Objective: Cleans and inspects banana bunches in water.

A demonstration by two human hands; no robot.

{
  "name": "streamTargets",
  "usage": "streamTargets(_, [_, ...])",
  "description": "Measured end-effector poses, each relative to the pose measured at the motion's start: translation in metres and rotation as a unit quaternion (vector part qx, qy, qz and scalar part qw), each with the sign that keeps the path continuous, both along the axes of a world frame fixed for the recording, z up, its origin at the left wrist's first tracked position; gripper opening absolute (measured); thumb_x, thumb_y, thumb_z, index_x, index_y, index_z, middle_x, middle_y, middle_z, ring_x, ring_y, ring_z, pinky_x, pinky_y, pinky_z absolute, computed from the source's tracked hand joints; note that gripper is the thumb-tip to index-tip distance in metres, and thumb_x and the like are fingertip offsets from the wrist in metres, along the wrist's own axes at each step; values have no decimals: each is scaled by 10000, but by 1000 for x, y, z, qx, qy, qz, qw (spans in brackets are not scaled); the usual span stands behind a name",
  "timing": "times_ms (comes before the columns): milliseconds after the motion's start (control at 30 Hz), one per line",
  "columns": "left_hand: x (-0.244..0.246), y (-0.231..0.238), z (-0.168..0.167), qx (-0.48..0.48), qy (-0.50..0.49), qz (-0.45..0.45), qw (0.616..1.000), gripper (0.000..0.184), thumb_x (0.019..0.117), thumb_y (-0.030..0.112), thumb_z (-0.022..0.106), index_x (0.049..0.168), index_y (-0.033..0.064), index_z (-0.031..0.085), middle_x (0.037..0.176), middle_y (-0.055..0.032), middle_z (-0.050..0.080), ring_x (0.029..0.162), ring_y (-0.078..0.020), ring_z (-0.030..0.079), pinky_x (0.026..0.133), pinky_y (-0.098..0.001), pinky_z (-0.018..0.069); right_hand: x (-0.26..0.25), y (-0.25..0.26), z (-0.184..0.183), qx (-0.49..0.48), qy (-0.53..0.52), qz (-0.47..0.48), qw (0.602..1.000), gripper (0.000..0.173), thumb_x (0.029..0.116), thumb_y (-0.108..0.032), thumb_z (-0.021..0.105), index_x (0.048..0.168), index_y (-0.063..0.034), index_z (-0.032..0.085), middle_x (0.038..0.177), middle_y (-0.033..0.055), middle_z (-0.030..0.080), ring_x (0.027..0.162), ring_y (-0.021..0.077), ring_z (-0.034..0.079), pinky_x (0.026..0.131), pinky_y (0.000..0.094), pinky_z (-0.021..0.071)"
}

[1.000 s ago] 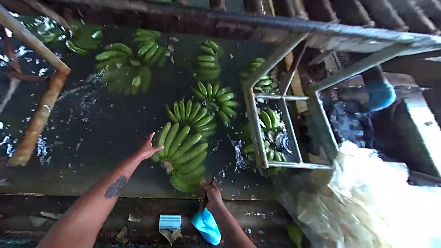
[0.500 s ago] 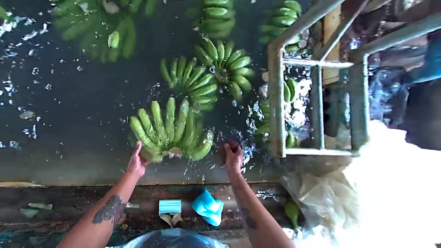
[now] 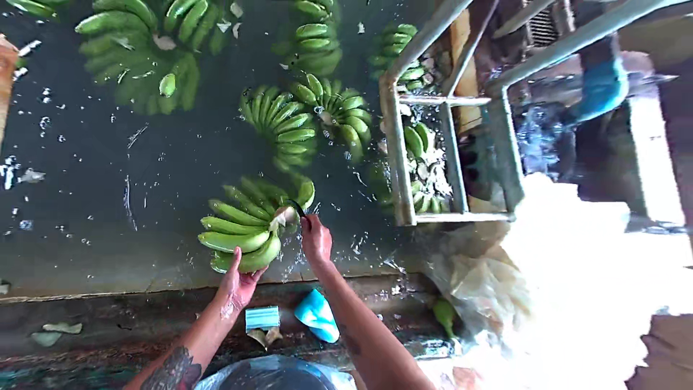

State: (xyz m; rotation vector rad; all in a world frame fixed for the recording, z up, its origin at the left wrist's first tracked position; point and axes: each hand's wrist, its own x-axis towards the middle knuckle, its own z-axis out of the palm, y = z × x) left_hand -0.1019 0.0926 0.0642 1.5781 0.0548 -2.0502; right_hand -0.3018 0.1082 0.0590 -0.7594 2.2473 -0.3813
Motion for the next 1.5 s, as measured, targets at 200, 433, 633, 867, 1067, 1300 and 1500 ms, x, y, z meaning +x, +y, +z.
streamTargets(200, [-26,11,18,35,-14,65,997,585,1083,420,434,1556,107,293,1489,-175,457,1275,-312,562,993,-446,537,17,-11,16,51,-69,13,996,418,1129,-258,349,1391,20,519,1141,267,696,1114,411,682,979,561,525])
streamTargets(433, [-53,18,28,-2,-3,60,998,546,1101,379,404,1555,94,298,1489,-173,458,1279,-303,559,1003,-449,533,-8,-6,3,-31,-152,-26,988,393,1127,-224,357,1252,78,577,1027,252,664,910,343,672,851,511,548])
streamTargets(633, [-55,15,17,-41,3,53,998,497,1109,351,385,1531,92,338,1445,-152,511,1250,-280,584,990,-442,541,-4,-6,14,-86,-264,-146,950,359,1137,-222,331,1148,64,548,713,69,494,520,150,467,516,330,467])
streamTargets(867, [-37,-4,1,-69,-12,57,996,479,1110,352,385,1505,82,366,1392,-151,551,1205,-272,611,963,-443,555,11,11,39,-121,-429,-211,870,293,1138,-204,309,1028,-15,504,597,-25,434,408,53,391,382,200,372])
streamTargets(1067, [-38,-24,-18,-132,-7,23,991,386,1088,162,456,1427,-18,416,1255,-190,624,1081,-268,668,926,-438,576,4,12,81,-151,-404,-118,894,276,1118,-172,314,1083,-4,531,675,-18,532,473,44,481,439,200,448])
streamTargets(1300, [-23,-18,-30,-105,-38,78,991,376,1052,101,529,1402,-9,445,1242,-198,621,1056,-289,670,885,-459,584,-15,-35,15,-84,-313,-141,935,386,1108,-328,465,1198,31,573,660,24,539,469,87,457,449,248,417])
streamTargets(1500, [-9,-19,-39,-90,-18,72,993,404,1071,149,496,1443,21,407,1293,-189,599,1114,-288,650,920,-458,574,-23,-47,33,-94,-153,11,984,386,1130,-263,366,1317,29,536,808,122,644,667,223,622,651,402,542])
